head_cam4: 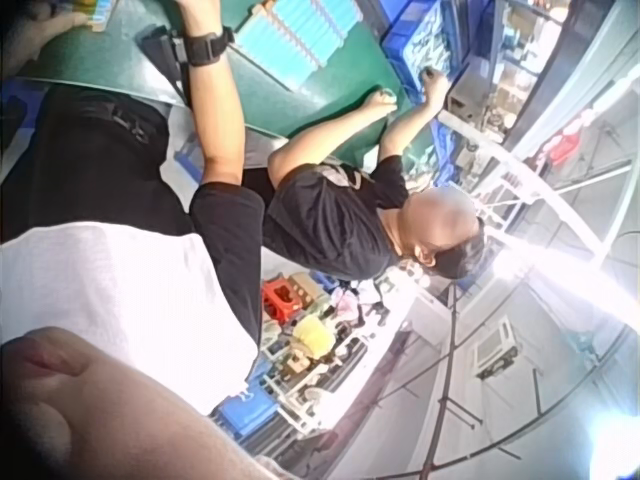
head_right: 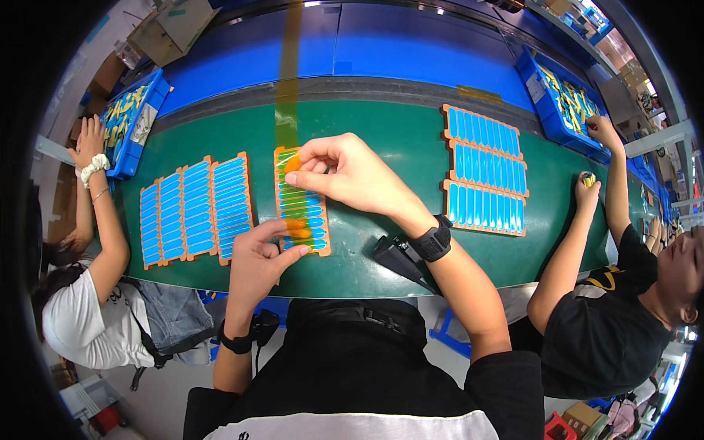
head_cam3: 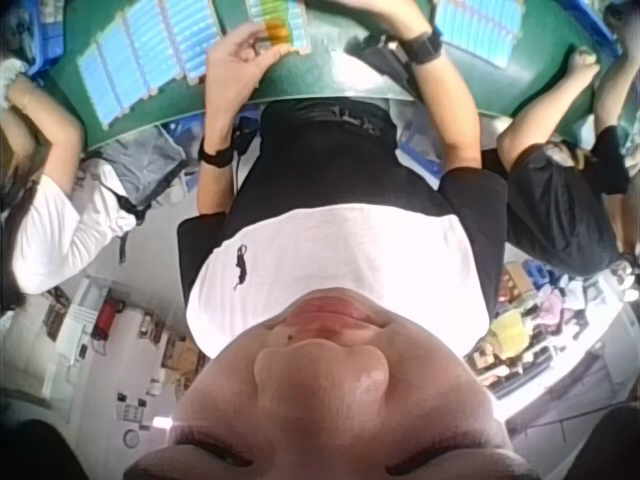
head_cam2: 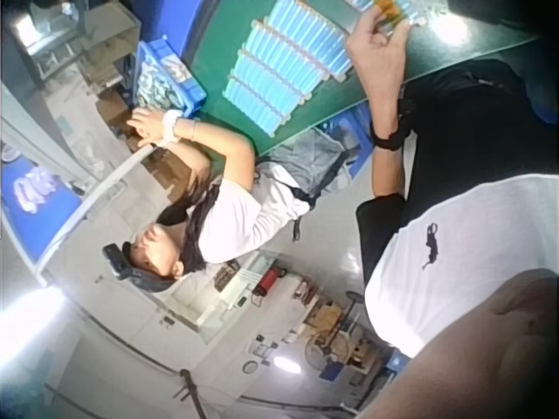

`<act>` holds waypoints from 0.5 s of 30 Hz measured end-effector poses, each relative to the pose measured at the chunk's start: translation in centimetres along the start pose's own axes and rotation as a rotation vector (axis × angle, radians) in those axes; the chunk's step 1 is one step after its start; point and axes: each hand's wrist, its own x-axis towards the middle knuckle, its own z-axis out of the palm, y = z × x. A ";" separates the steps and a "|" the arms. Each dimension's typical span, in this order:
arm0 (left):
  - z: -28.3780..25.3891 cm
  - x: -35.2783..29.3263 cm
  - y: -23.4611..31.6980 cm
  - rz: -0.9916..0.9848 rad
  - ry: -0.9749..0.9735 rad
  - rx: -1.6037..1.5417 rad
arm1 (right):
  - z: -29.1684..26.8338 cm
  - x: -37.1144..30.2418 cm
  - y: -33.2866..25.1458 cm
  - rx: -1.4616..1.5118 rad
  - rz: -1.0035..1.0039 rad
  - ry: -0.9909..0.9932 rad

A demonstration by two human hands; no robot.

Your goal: The recorder is applying yellow adhesive tape to small electronic components arranged on a board at an assembly line.

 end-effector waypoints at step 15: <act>0.6 -0.5 -0.3 0.058 0.110 0.239 | -0.1 0.0 0.5 0.032 -0.016 0.004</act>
